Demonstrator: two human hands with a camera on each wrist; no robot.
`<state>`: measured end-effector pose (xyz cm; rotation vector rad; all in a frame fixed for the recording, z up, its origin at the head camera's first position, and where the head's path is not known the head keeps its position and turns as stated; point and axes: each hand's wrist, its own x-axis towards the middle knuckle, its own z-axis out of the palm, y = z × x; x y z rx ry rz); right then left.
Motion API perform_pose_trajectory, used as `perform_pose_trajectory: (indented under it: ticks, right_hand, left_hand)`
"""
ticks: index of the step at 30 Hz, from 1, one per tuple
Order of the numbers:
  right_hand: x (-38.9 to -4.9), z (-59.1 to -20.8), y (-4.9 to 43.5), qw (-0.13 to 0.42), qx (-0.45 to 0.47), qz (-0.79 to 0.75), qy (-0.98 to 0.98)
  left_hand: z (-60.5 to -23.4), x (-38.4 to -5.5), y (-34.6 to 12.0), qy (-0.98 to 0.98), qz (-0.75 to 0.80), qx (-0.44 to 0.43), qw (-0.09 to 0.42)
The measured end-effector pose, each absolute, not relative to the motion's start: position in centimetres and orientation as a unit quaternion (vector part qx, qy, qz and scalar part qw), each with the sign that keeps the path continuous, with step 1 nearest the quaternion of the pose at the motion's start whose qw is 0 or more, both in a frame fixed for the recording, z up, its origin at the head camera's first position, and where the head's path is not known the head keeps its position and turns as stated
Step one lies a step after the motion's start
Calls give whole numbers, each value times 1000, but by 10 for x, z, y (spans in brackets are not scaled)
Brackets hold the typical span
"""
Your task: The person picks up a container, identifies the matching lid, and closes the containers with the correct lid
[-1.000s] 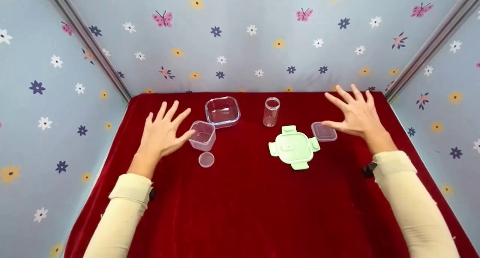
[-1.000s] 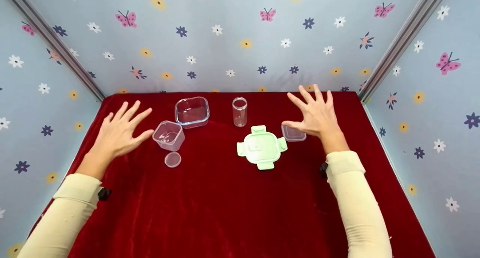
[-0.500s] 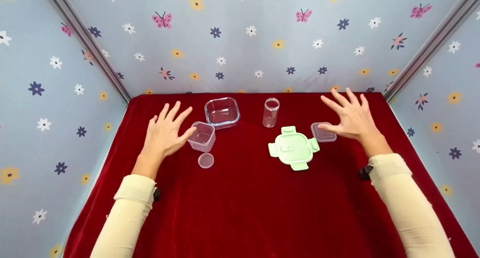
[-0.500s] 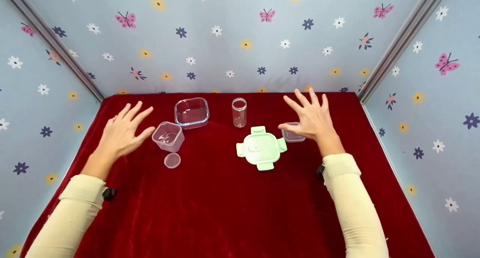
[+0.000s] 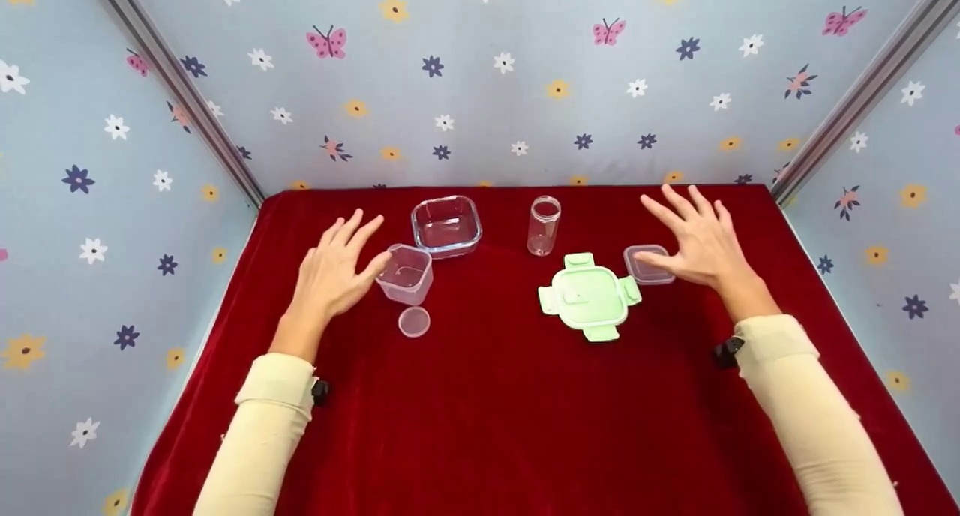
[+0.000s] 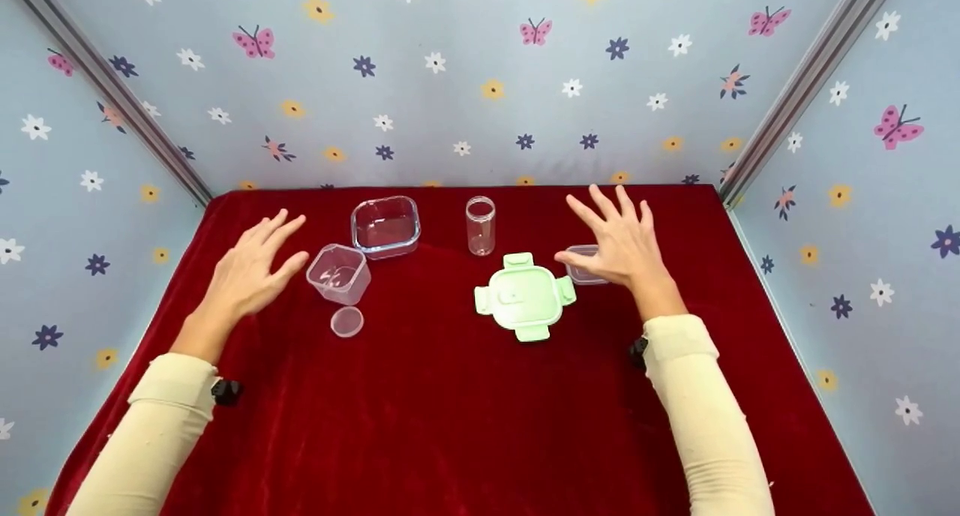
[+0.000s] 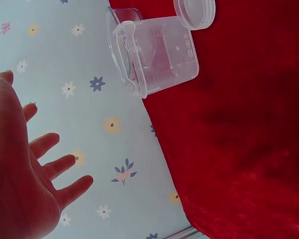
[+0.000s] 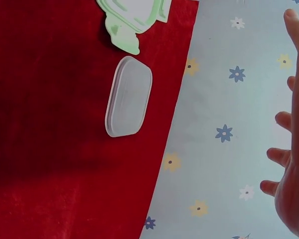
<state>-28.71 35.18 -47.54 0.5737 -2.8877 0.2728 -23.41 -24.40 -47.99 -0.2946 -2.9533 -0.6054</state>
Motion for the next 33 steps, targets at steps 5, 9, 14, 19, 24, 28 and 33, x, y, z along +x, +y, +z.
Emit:
perform_pose_trajectory:
  ticks: [5,9,14,19,24,28,33]
  right_hand:
    - [-286,-479,350,94,191,117,-970]
    - [-285,-481,347,96,191,130,-968]
    - [-285,-483,342,98,191,143,-966]
    - [-285,-486,339,97,187,155,-965]
    - [-283,-490,337,93,186,168,-964]
    - [-282,-493,335,94,187,178,-962]
    - [-280,-500,331,92,186,187,-960]
  left_hand:
    - [-484,-236,-242,-970,-211,-94,69]
    - [-488,-237,-240,-968,-222,-92,73]
    - [-491,-238,-238,-965,-237,-88,74]
    - [-497,-240,-236,-959,-256,-81,90]
    - [-505,-239,-234,-954,-276,-70,89]
    - [-511,-239,-233,-952,-290,-60,83]
    - [-516,-239,-231,-949,-296,-52,91]
